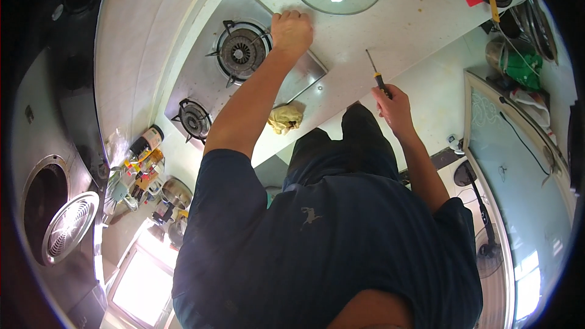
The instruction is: The person installs a circular metal grate onto an overhead kitchen exhaust fan using a screwdriver.
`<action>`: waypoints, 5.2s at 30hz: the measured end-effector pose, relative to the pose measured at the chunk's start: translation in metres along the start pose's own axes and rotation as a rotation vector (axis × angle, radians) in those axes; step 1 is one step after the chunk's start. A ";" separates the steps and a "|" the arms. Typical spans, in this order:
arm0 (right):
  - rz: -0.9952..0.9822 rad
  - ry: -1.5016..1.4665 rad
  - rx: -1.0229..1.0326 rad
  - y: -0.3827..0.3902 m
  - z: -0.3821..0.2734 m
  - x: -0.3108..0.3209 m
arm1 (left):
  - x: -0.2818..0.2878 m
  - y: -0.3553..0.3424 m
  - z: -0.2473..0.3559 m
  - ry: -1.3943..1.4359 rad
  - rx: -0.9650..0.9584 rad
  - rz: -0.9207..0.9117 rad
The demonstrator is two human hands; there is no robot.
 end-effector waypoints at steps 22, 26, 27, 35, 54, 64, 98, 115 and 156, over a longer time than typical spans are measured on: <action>0.046 0.154 0.089 0.018 -0.049 -0.006 | 0.111 -0.012 0.031 2.763 0.198 0.729; 0.039 0.182 0.090 0.023 -0.058 -0.014 | 0.132 -0.010 0.026 2.753 0.121 0.770; 0.021 0.170 0.091 0.023 -0.060 -0.018 | 0.137 -0.007 0.025 2.751 0.108 0.786; -0.050 0.188 0.124 0.032 -0.077 -0.047 | 0.161 0.014 0.004 2.583 0.063 0.892; -0.059 0.318 0.154 0.036 -0.077 -0.073 | 0.185 0.047 -0.018 2.686 0.171 1.066; -0.005 0.385 0.167 0.023 -0.055 -0.059 | 0.108 0.059 0.001 2.561 0.588 0.885; 0.098 0.296 0.071 0.003 -0.002 0.009 | -0.018 0.046 -0.053 0.356 0.656 -0.129; 0.029 0.236 0.022 -0.013 -0.004 0.005 | 0.022 0.025 -0.026 0.597 0.639 0.026; -0.506 0.606 0.680 0.313 0.006 -0.408 | 0.210 0.531 -0.056 2.098 0.558 1.426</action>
Point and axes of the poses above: each hand's wrist, its own y-axis away from the middle knuckle, its own x-axis out of the back of the hand, z = x × y, the point moved 10 cm from there along -y, towards the middle knuckle, and after that the axes turned 13 degrees about -x, right-handed, at the moved point
